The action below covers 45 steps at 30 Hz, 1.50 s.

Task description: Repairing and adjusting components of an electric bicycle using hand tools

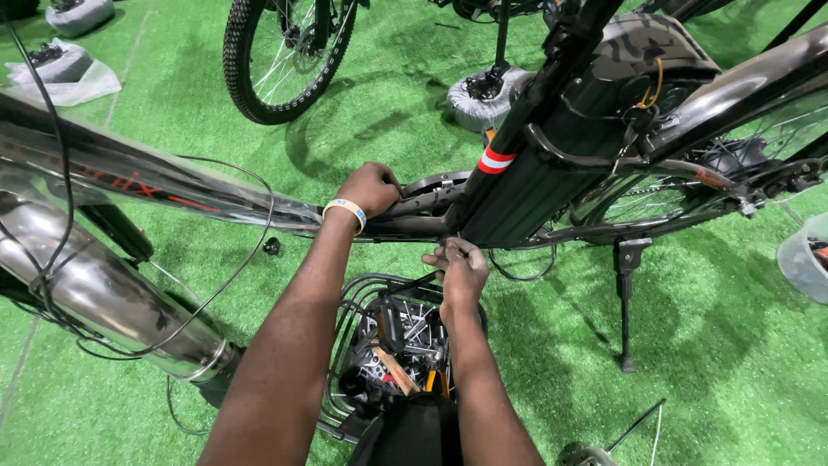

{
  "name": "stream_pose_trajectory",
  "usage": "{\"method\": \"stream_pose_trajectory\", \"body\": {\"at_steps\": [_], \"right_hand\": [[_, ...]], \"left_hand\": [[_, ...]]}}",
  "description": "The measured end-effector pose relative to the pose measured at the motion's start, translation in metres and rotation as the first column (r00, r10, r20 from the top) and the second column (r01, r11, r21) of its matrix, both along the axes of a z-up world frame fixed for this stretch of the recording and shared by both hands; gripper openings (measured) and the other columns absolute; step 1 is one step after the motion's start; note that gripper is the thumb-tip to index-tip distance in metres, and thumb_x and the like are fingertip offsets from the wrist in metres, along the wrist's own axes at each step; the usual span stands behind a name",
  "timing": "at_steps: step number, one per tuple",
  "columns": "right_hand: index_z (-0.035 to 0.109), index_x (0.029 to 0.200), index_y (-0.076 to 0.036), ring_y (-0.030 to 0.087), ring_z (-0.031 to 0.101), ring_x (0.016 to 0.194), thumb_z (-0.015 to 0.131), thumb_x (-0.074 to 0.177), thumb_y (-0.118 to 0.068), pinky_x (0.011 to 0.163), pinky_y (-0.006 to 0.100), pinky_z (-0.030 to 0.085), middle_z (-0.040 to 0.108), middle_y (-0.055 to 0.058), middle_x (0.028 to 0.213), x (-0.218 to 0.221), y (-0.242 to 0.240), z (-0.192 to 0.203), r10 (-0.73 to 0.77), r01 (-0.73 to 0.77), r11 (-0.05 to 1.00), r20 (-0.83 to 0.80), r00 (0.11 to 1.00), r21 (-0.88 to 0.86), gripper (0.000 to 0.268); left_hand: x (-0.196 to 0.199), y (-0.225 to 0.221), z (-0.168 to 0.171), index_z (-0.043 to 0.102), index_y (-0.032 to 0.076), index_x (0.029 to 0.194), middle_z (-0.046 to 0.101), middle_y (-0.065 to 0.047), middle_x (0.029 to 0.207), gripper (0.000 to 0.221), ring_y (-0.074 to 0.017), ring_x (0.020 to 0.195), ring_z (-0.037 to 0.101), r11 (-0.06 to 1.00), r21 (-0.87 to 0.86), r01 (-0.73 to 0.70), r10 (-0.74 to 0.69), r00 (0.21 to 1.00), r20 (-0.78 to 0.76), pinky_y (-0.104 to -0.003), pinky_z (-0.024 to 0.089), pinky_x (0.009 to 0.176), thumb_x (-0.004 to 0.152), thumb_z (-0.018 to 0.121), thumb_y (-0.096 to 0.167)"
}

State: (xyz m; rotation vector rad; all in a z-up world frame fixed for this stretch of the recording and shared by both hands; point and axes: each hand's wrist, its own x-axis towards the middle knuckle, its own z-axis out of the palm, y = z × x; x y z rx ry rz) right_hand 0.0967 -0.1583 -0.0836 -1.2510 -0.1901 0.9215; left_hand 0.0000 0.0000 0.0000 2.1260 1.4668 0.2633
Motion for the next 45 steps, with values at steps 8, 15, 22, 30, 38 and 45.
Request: {"method": "stream_pose_trajectory", "body": {"at_steps": [8,15,22,30,38,45], "right_hand": [[0.055,0.109,-0.007,0.021,0.073,0.067,0.052,0.091,-0.012,0.052,0.021,0.036,0.065,0.006,0.078,0.000,-0.002,0.005,-0.012,0.012,1.000,-0.012,1.000,0.012,0.019],[0.055,0.108,-0.007,0.021,0.073,0.068,0.051,0.091,-0.012,0.054,0.020,0.036,0.064,0.006,0.079,-0.001,-0.003,0.008,-0.008,0.008,1.000,-0.012,1.000,0.010,0.019],[0.055,0.110,-0.008,0.021,0.073,0.069,0.051,0.091,-0.013,0.056,0.022,0.037,0.065,0.005,0.080,0.001,-0.003,0.003,0.009,-0.010,1.000,-0.005,1.000,-0.006,0.021],[0.055,0.113,-0.006,0.020,0.074,0.069,0.051,0.092,-0.014,0.057,0.023,0.038,0.065,0.005,0.081,0.002,-0.003,0.003,0.019,-0.019,1.000,0.013,1.000,-0.011,0.023],[0.056,0.110,-0.007,0.022,0.073,0.069,0.051,0.092,-0.013,0.057,0.023,0.037,0.064,0.006,0.080,0.000,-0.006,0.006,0.009,-0.009,1.000,-0.017,1.000,0.007,0.019],[0.057,0.109,-0.008,0.022,0.073,0.069,0.051,0.092,-0.012,0.057,0.024,0.036,0.065,0.005,0.081,0.001,-0.007,0.008,0.014,-0.014,1.000,-0.015,1.000,-0.004,0.018]], "left_hand": [[0.001,-0.003,0.001,0.077,0.021,0.082,0.073,-0.009,0.094,0.026,-0.0322,0.104,0.065,1.000,-0.003,0.001,0.000,0.998,0.066,-0.044,0.052,0.089,0.071,0.054,0.022],[0.001,0.005,-0.006,0.078,0.020,0.078,0.073,-0.010,0.092,0.024,-0.0345,0.101,0.066,1.000,-0.015,-0.019,0.020,0.997,0.077,-0.044,0.053,0.086,0.069,0.055,0.022],[0.000,0.011,-0.013,0.078,0.020,0.079,0.073,-0.011,0.092,0.025,-0.0347,0.102,0.066,0.999,-0.031,-0.022,0.024,0.997,0.067,-0.045,0.053,0.086,0.067,0.056,0.024],[0.001,0.006,-0.007,0.078,0.019,0.080,0.073,-0.012,0.093,0.026,-0.0351,0.103,0.065,0.999,-0.022,-0.025,0.026,0.999,0.047,-0.045,0.053,0.087,0.066,0.056,0.025],[0.001,0.008,-0.011,0.078,0.021,0.079,0.073,-0.011,0.091,0.026,-0.0349,0.101,0.066,1.000,-0.004,-0.016,0.016,0.999,0.035,-0.045,0.053,0.086,0.067,0.056,0.026],[0.001,-0.010,0.006,0.078,0.020,0.080,0.073,-0.010,0.092,0.025,-0.0324,0.101,0.066,1.000,-0.016,0.001,0.001,0.996,0.095,-0.044,0.053,0.085,0.068,0.057,0.023]]}}
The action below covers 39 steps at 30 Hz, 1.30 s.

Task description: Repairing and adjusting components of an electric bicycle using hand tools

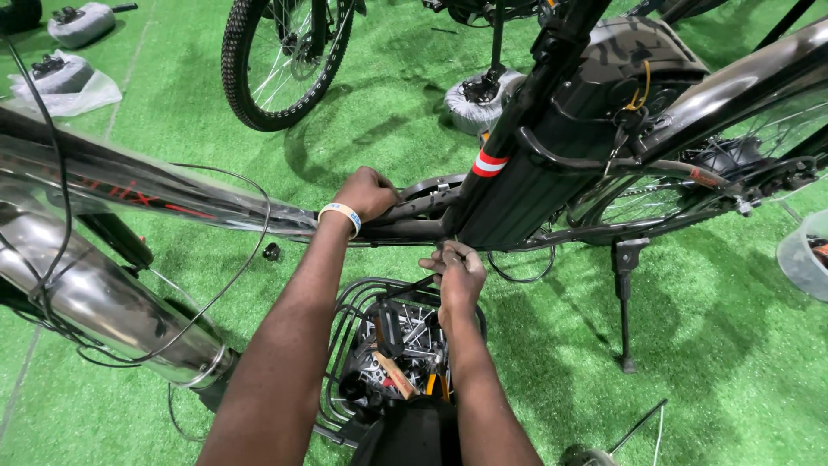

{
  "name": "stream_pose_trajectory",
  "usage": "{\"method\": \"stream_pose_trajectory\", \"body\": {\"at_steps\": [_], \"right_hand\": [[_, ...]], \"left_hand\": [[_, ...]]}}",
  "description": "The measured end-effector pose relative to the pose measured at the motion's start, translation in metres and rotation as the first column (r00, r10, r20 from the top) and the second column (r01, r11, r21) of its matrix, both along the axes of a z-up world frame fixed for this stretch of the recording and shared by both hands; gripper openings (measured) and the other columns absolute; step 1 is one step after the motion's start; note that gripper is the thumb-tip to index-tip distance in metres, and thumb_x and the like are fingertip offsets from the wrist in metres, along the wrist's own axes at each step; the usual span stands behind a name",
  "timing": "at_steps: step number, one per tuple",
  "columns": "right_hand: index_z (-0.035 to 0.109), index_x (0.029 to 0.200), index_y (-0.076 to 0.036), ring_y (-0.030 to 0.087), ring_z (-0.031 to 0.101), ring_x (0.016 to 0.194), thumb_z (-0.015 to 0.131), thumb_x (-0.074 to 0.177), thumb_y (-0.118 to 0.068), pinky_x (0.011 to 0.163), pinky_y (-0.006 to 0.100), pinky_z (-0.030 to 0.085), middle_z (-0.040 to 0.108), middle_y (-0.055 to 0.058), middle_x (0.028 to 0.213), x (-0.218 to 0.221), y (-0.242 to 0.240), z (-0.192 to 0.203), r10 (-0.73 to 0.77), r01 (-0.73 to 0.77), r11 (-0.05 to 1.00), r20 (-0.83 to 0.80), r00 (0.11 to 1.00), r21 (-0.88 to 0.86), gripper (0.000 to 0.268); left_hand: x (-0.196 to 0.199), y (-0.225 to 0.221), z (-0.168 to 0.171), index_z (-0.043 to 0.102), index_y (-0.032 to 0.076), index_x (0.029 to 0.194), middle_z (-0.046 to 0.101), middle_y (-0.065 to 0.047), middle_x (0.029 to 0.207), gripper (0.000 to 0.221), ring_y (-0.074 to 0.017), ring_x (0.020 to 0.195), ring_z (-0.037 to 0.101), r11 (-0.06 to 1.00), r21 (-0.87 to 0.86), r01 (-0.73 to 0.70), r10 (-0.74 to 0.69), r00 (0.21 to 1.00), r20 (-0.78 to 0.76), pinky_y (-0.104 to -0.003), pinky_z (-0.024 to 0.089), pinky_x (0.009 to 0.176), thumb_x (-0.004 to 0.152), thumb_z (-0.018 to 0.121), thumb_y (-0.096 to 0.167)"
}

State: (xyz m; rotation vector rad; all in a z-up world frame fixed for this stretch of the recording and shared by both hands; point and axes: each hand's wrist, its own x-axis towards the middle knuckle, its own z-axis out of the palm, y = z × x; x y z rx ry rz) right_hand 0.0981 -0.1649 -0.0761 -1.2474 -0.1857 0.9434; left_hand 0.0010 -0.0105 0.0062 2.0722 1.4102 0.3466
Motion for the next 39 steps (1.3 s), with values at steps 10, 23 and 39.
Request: {"method": "stream_pose_trajectory", "body": {"at_steps": [10,23,39], "right_hand": [[0.057,0.109,-0.006,0.023,0.073,0.069,0.053,0.092,-0.011,0.056,0.023,0.037,0.064,0.007,0.080,0.001,0.004,-0.007,-0.014,0.014,1.000,-0.020,1.000,0.015,0.018],[0.056,0.111,-0.007,0.022,0.074,0.070,0.053,0.092,-0.015,0.055,0.023,0.038,0.065,0.006,0.081,0.000,0.001,-0.002,-0.001,0.001,1.000,-0.009,1.000,-0.006,0.021],[0.057,0.109,-0.014,0.017,0.071,0.066,0.058,0.090,-0.028,0.050,0.021,0.045,0.067,0.001,0.084,-0.025,-0.012,0.010,0.076,-0.083,0.994,-0.094,0.993,-0.070,0.024]], "left_hand": [[-0.003,-0.004,0.004,0.075,0.015,0.091,0.073,-0.009,0.090,0.017,-0.0270,0.101,0.066,0.991,-0.036,0.126,-0.120,0.984,0.135,-0.040,0.050,0.088,0.083,0.063,0.023],[-0.006,-0.025,0.018,0.069,0.020,0.093,0.070,-0.008,0.090,0.034,-0.0338,0.103,0.063,0.987,0.162,-0.016,0.004,0.998,0.070,-0.049,0.048,0.091,0.093,0.049,0.048],[-0.037,-0.094,0.010,0.055,0.011,0.120,0.063,-0.010,0.102,0.040,-0.0316,0.103,0.059,0.719,0.655,0.233,-0.154,0.972,-0.177,-0.044,0.044,0.093,0.081,0.063,0.011]]}}
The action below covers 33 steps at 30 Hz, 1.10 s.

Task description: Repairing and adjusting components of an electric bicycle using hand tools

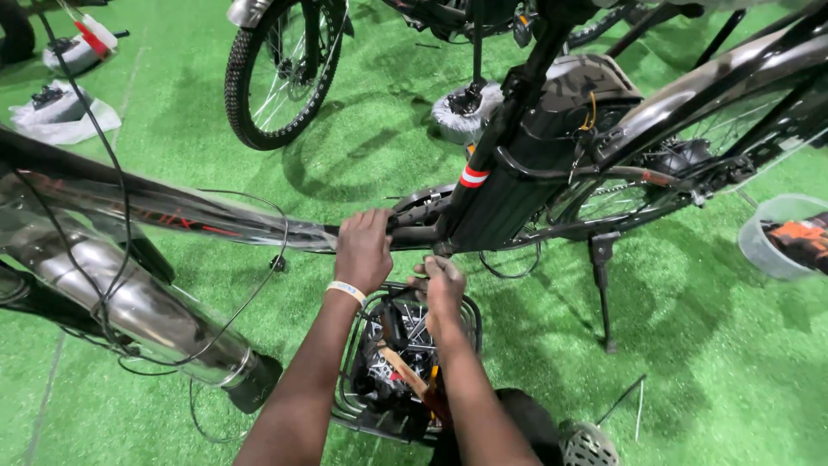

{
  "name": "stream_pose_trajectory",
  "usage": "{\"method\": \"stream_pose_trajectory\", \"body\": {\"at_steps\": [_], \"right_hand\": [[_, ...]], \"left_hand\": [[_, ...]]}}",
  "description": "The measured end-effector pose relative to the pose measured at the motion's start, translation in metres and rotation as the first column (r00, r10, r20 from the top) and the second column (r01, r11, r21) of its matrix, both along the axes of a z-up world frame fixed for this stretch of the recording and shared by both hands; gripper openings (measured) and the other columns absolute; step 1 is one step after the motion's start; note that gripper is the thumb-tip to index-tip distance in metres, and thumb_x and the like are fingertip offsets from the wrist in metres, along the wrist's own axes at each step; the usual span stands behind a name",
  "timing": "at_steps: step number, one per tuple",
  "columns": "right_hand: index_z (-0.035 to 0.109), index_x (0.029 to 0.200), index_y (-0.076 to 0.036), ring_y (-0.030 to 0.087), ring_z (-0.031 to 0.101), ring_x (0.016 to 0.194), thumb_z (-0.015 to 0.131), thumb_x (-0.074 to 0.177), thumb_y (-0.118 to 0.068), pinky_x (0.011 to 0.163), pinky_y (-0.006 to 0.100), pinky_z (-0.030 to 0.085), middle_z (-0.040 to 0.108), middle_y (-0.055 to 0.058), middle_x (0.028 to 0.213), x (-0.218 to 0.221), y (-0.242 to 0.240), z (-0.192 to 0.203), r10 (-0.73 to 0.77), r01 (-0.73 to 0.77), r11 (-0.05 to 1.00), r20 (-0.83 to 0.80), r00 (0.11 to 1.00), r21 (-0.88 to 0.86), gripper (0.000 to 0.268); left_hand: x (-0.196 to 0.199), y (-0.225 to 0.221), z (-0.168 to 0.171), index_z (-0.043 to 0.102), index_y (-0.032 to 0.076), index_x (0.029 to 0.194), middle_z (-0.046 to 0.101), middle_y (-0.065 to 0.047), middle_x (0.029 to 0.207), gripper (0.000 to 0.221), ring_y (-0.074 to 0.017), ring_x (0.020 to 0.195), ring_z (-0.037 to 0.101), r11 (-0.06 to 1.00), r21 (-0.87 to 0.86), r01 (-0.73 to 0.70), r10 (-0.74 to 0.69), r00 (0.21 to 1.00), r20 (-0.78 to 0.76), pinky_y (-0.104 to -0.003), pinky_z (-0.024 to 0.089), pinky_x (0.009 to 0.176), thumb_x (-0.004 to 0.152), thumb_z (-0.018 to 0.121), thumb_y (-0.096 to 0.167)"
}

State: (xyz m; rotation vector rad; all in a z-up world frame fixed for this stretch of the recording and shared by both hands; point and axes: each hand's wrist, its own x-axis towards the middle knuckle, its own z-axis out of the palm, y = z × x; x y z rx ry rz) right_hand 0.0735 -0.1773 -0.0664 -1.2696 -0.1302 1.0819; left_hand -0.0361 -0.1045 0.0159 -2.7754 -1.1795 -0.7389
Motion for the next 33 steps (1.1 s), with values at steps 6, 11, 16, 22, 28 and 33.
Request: {"method": "stream_pose_trajectory", "body": {"at_steps": [6,11,16,22,28,33], "right_hand": [[0.062,0.099,-0.012,0.019,0.071,0.062,0.059,0.088,-0.023,0.051,0.022,0.045,0.067,0.006,0.077,-0.038,-0.053,0.030,0.032,-0.025,0.995,0.064,0.997,-0.098,0.016],[0.065,0.103,-0.006,0.017,0.067,0.059,0.058,0.089,-0.015,0.045,0.020,0.042,0.067,0.009,0.077,-0.042,-0.088,0.052,0.062,-0.057,0.997,0.125,0.990,-0.048,0.018],[0.059,0.114,-0.003,0.019,0.068,0.065,0.060,0.091,-0.014,0.050,0.025,0.053,0.069,0.011,0.089,-0.025,-0.114,0.108,0.073,-0.078,0.997,0.185,0.980,0.021,0.026],[0.065,0.104,0.001,0.022,0.069,0.065,0.058,0.092,-0.015,0.053,0.025,0.045,0.067,0.016,0.079,-0.001,-0.115,0.179,0.035,-0.099,0.990,0.515,0.856,0.098,0.021],[0.067,0.103,-0.001,0.021,0.068,0.061,0.062,0.086,-0.018,0.052,0.026,0.045,0.069,0.016,0.075,-0.003,-0.116,0.168,0.086,-0.158,0.984,0.560,0.824,0.080,0.024],[0.065,0.102,-0.002,0.017,0.069,0.062,0.059,0.088,-0.019,0.052,0.023,0.044,0.068,0.012,0.077,-0.020,-0.125,0.128,0.201,-0.182,0.979,0.507,0.838,-0.088,0.023]], "left_hand": [[-0.002,0.004,0.008,0.046,0.011,0.124,0.055,-0.009,0.113,0.068,-0.0295,0.113,0.049,0.989,-0.144,-0.036,0.014,0.988,-0.155,-0.045,0.034,0.105,0.068,0.078,0.031],[-0.008,0.000,0.012,0.045,0.009,0.126,0.055,-0.011,0.113,0.077,-0.0306,0.109,0.049,0.996,-0.088,0.034,-0.043,0.993,-0.108,-0.044,0.034,0.100,0.063,0.080,0.035],[-0.006,-0.002,0.020,0.045,0.004,0.130,0.056,-0.012,0.110,0.084,-0.0292,0.105,0.050,0.995,-0.095,0.017,-0.030,0.990,-0.135,-0.042,0.035,0.098,0.063,0.082,0.040],[-0.014,0.000,0.024,0.042,0.014,0.133,0.052,-0.007,0.126,0.088,-0.0276,0.125,0.045,0.957,-0.290,-0.012,-0.040,0.984,-0.174,-0.048,0.026,0.113,0.064,0.081,0.052],[-0.029,-0.030,0.020,0.057,0.022,0.130,0.058,-0.006,0.131,0.068,-0.0294,0.125,0.050,0.884,-0.351,0.309,-0.134,0.886,0.443,-0.054,0.021,0.113,0.068,0.083,0.032],[-0.066,-0.119,-0.018,0.065,0.009,0.111,0.073,-0.009,0.092,0.024,-0.0174,0.075,0.070,0.650,-0.674,0.352,0.530,0.426,0.734,-0.031,0.058,0.070,0.087,0.066,0.011]]}}
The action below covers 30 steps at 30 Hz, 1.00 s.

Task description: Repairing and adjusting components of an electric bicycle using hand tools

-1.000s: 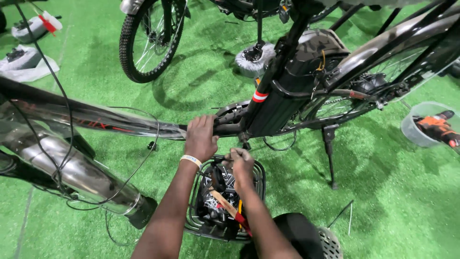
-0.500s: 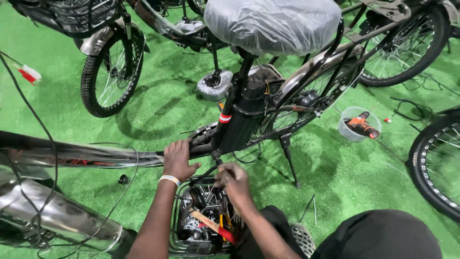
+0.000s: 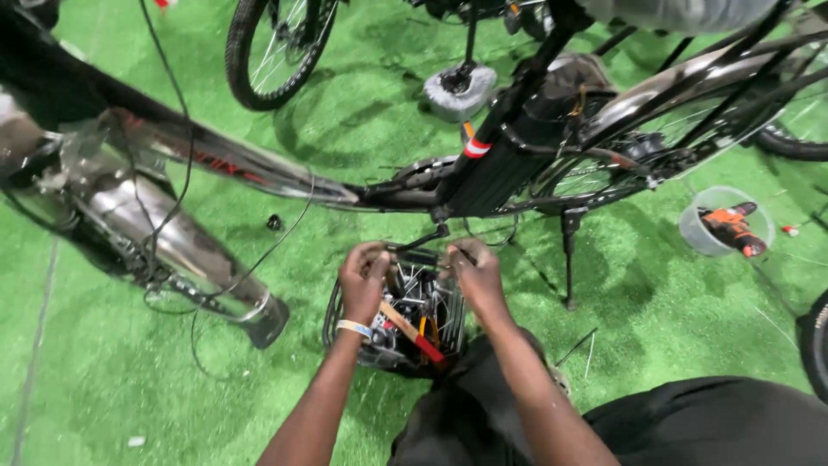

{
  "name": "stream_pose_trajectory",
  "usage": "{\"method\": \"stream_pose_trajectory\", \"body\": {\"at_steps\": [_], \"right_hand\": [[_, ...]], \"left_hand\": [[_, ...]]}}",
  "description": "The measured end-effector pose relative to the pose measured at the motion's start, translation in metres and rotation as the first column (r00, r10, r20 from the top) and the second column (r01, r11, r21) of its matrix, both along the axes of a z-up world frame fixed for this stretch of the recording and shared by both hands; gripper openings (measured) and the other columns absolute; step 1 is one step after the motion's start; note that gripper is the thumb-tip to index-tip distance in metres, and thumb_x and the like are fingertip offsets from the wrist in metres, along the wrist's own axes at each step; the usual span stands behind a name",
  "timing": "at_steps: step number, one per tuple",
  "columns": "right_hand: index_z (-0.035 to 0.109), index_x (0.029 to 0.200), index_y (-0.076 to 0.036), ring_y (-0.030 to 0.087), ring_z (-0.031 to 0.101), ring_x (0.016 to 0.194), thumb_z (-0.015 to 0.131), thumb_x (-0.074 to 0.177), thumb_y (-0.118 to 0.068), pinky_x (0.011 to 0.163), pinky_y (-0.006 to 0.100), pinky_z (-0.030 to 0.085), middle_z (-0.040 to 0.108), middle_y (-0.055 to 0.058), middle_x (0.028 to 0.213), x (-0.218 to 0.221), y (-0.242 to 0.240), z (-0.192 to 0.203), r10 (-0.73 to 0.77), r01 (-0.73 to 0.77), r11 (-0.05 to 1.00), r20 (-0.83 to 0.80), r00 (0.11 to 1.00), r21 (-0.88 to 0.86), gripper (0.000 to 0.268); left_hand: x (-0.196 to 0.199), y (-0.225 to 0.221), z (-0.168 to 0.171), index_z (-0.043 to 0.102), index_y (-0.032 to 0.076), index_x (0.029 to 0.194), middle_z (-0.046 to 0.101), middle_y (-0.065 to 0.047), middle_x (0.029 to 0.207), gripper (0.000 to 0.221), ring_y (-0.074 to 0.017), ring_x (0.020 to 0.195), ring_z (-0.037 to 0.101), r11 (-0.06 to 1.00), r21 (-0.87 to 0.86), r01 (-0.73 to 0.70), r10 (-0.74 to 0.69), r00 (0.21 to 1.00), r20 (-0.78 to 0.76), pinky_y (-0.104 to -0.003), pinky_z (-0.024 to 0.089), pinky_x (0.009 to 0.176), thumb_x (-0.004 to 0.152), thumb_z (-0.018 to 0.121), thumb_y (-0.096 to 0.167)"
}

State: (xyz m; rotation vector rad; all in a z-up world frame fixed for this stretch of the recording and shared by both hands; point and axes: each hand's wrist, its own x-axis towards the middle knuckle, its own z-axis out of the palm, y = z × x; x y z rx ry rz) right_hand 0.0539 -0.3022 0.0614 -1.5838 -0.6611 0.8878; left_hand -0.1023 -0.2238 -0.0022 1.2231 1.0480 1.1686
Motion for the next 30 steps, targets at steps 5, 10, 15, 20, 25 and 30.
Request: {"method": "stream_pose_trajectory", "body": {"at_steps": [5,10,15,20,25,30], "right_hand": [[0.069,0.102,-0.007,0.025,0.070,0.078,0.059,0.086,-0.018,0.063,0.030,0.048,0.071,0.015,0.085,-0.012,0.006,-0.109,0.102,-0.090,0.985,0.075,0.992,-0.149,0.021],[0.075,0.075,-0.017,0.033,0.069,0.081,0.062,0.078,-0.039,0.072,0.041,0.050,0.071,0.011,0.075,-0.041,-0.002,-0.203,0.418,-0.299,0.858,0.231,0.878,-0.418,0.025],[0.033,0.130,-0.023,0.048,0.047,0.123,0.071,0.081,-0.041,0.101,0.067,0.036,0.044,0.018,0.131,-0.061,-0.036,-0.228,0.784,-0.289,0.591,0.453,0.424,-0.753,0.064],[0.045,0.122,-0.019,0.041,0.063,0.096,0.057,0.084,-0.030,0.080,0.055,0.046,0.058,0.013,0.110,-0.046,-0.033,-0.220,0.706,-0.328,0.676,0.453,0.545,-0.659,0.041],[0.042,0.130,-0.041,0.031,0.061,0.099,0.061,0.081,-0.039,0.073,0.053,0.051,0.053,-0.001,0.115,-0.049,-0.032,-0.269,0.756,-0.255,0.639,0.533,0.380,-0.725,0.052],[0.040,0.131,-0.031,0.036,0.067,0.081,0.044,0.092,-0.032,0.062,0.052,0.051,0.058,0.012,0.109,-0.063,-0.030,-0.259,0.801,-0.233,0.571,0.471,0.370,-0.787,0.039]], "left_hand": [[-0.047,-0.036,-0.123,0.066,0.027,0.108,0.073,-0.001,0.103,0.026,-0.0260,0.104,0.066,0.975,-0.187,0.117,-0.208,0.768,-0.606,-0.040,0.049,0.095,0.082,0.069,0.031],[-0.069,-0.035,-0.153,0.061,0.021,0.115,0.070,-0.002,0.109,0.037,-0.0261,0.106,0.066,0.894,-0.334,0.298,-0.433,0.388,-0.814,-0.042,0.054,0.094,0.083,0.069,0.038],[-0.078,-0.045,-0.165,0.063,0.022,0.116,0.071,-0.004,0.107,0.037,-0.0261,0.107,0.066,0.844,-0.344,0.410,-0.447,0.185,-0.875,-0.043,0.050,0.096,0.087,0.059,0.045],[-0.071,-0.057,-0.154,0.063,0.020,0.106,0.071,-0.005,0.099,0.028,-0.0283,0.099,0.064,0.872,-0.262,0.413,-0.357,0.170,-0.919,-0.044,0.040,0.093,0.087,0.054,0.039],[-0.075,-0.056,-0.178,0.063,0.020,0.093,0.071,-0.003,0.086,0.021,-0.0277,0.083,0.065,0.906,-0.112,0.409,-0.212,0.209,-0.955,-0.041,0.042,0.080,0.082,0.062,0.039],[-0.089,-0.052,-0.177,0.066,0.018,0.098,0.072,-0.001,0.092,0.027,-0.0247,0.085,0.066,0.903,-0.043,0.428,-0.174,0.270,-0.947,-0.041,0.042,0.087,0.078,0.069,0.035]]}}
